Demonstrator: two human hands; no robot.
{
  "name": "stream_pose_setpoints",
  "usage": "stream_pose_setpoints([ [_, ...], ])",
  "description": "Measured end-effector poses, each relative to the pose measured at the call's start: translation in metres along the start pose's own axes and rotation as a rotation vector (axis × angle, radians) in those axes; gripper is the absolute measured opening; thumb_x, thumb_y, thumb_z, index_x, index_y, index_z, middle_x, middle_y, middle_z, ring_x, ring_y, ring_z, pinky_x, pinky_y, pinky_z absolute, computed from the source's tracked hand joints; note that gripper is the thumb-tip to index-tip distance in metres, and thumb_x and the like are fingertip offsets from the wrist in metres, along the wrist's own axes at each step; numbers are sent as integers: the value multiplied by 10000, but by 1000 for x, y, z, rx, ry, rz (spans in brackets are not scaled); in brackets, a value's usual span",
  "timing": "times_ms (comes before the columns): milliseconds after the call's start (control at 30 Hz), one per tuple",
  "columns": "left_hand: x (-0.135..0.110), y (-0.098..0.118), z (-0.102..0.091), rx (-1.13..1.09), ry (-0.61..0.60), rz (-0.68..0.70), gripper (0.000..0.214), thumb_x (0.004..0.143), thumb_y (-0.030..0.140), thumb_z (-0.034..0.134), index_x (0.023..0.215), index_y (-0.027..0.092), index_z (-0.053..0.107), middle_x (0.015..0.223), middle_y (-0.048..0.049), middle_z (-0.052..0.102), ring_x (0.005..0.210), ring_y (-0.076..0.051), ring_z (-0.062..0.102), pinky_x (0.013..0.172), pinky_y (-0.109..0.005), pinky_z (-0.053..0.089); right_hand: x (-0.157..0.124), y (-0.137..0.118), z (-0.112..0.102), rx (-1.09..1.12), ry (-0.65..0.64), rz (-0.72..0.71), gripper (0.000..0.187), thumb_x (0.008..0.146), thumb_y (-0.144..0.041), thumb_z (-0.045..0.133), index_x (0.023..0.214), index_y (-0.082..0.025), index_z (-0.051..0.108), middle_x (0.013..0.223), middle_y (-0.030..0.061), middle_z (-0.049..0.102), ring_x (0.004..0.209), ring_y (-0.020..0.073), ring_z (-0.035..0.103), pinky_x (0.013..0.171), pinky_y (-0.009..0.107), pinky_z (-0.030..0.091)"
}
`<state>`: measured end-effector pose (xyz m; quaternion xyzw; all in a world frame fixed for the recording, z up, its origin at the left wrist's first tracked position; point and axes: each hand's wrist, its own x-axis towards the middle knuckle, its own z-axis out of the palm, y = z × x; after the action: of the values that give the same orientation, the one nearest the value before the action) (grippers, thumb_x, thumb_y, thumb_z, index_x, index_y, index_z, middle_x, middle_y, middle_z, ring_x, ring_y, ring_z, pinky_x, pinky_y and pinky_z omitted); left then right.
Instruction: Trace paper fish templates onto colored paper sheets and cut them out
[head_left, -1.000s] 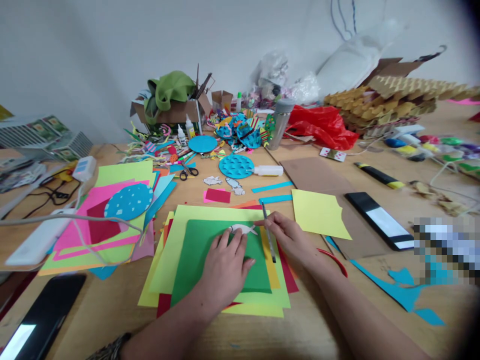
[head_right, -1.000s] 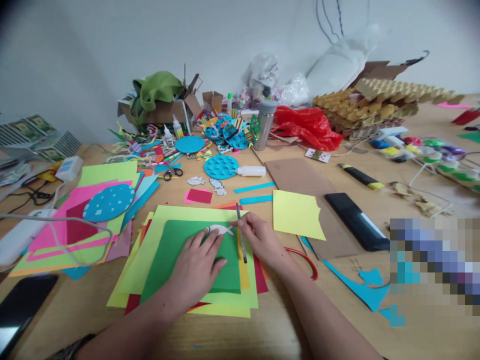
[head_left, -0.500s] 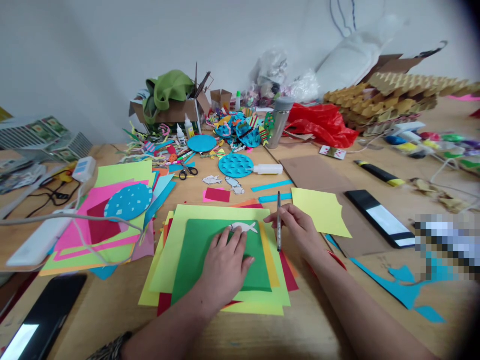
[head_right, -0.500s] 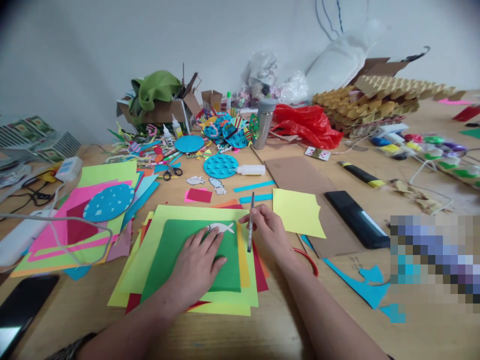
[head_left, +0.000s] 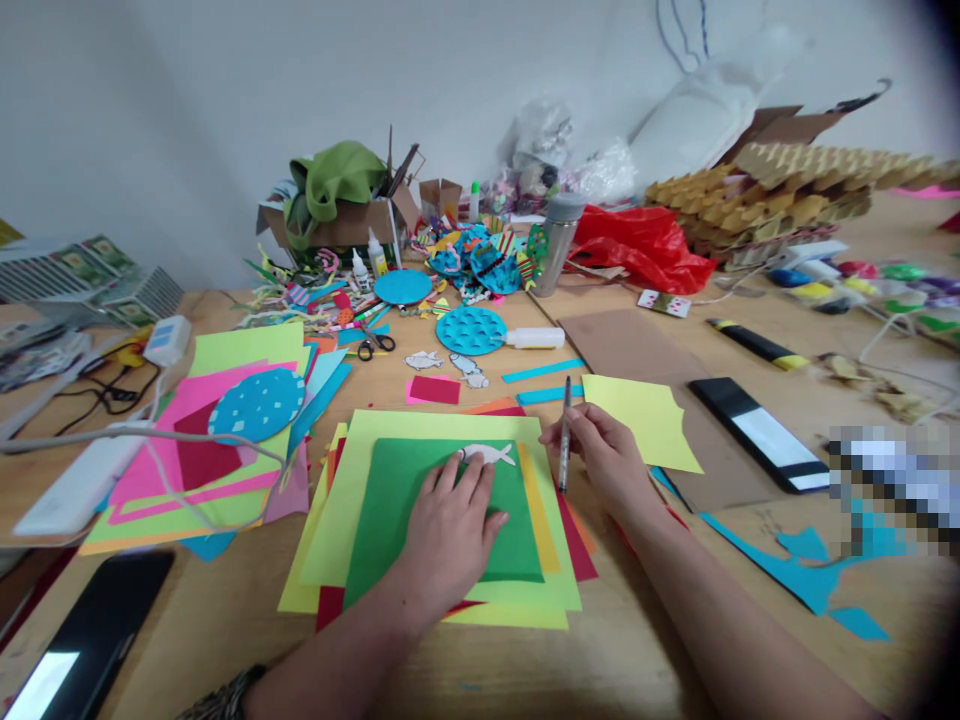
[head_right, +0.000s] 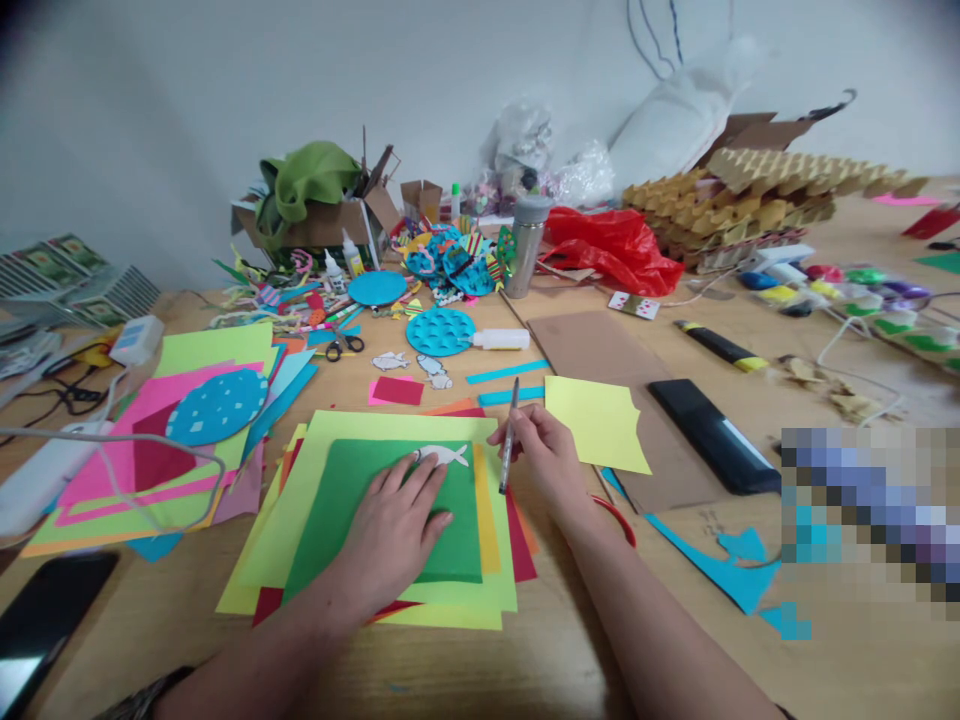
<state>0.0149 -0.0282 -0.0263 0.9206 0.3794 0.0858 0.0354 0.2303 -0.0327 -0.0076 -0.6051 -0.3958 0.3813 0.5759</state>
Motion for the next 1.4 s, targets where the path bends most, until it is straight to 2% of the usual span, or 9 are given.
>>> stream_pose_setpoints([
  [200, 0, 1, 0, -10, -3, -10, 493, 965, 435, 390, 1377, 172, 454, 1447, -55, 464, 1305, -300, 386, 1037, -471, 370, 4, 5, -3, 154, 39, 64, 311, 781, -482, 675, 716, -199, 562, 558, -17, 590, 426, 87, 438, 408, 227, 344],
  [267, -1, 2, 1, -12, 7, -11, 495, 962, 435, 398, 1377, 172, 454, 1444, -59, 467, 1303, -301, 389, 1038, -472, 368, 6, 3, -2, 205, 46, 87, 303, 746, -473, 708, 807, -204, 581, 548, -31, 570, 422, 87, 433, 393, 221, 320],
  [400, -2, 2, 3, -18, 21, -3, 504, 958, 439, 406, 1382, 171, 448, 1444, -65, 465, 1304, -305, 393, 1040, -473, 366, 11, -10, 1, 305, 45, 108, 409, 719, -413, 725, 1064, -253, 576, 552, -59, 553, 432, 92, 444, 399, 210, 308],
  [533, -3, 1, 4, -27, 33, -5, 498, 957, 425, 412, 1380, 164, 453, 1447, -68, 461, 1310, -310, 386, 1043, -482, 365, 19, -31, 11, 367, 6, 95, 200, 736, -347, 650, 906, -250, 608, 606, -32, 558, 499, 114, 494, 449, 244, 369],
  [633, -2, 1, 4, -27, 35, -7, 491, 950, 415, 434, 1374, 169, 462, 1444, -73, 465, 1305, -308, 396, 1037, -485, 375, 24, -39, 23, 409, -40, 36, 136, 760, -345, 576, 865, -260, 592, 666, -11, 594, 591, 146, 558, 540, 285, 443],
  [767, -1, 0, 3, -22, 15, -10, 500, 942, 415, 450, 1371, 159, 466, 1445, -73, 465, 1308, -307, 397, 1043, -481, 378, 23, -30, 39, 501, -15, 14, 180, 720, -309, 636, 882, -254, 579, 729, -4, 644, 662, 150, 592, 600, 290, 465],
  [900, -2, 1, 3, -13, 26, -7, 509, 938, 408, 461, 1385, 163, 448, 1446, -86, 461, 1314, -305, 394, 1044, -480, 378, 22, -15, 43, 485, -3, -20, 234, 722, -315, 688, 904, -227, 571, 712, 2, 656, 637, 141, 590, 597, 283, 451],
  [1200, -3, 0, 5, -28, 55, -2, 488, 939, 389, 462, 1382, 183, 450, 1437, -95, 468, 1310, -303, 396, 1026, -488, 389, 25, 7, 44, 327, 158, -117, 165, 814, -341, 592, 910, -232, 514, 581, -48, 607, 522, 129, 545, 563, 277, 431],
  [1400, -2, 0, 4, -25, 38, -8, 494, 950, 407, 437, 1390, 183, 435, 1455, -69, 452, 1321, -301, 387, 1037, -475, 372, 22, 7, 47, 292, 162, -116, 208, 827, -393, 589, 936, -222, 541, 571, -45, 607, 527, 121, 542, 555, 263, 426],
])
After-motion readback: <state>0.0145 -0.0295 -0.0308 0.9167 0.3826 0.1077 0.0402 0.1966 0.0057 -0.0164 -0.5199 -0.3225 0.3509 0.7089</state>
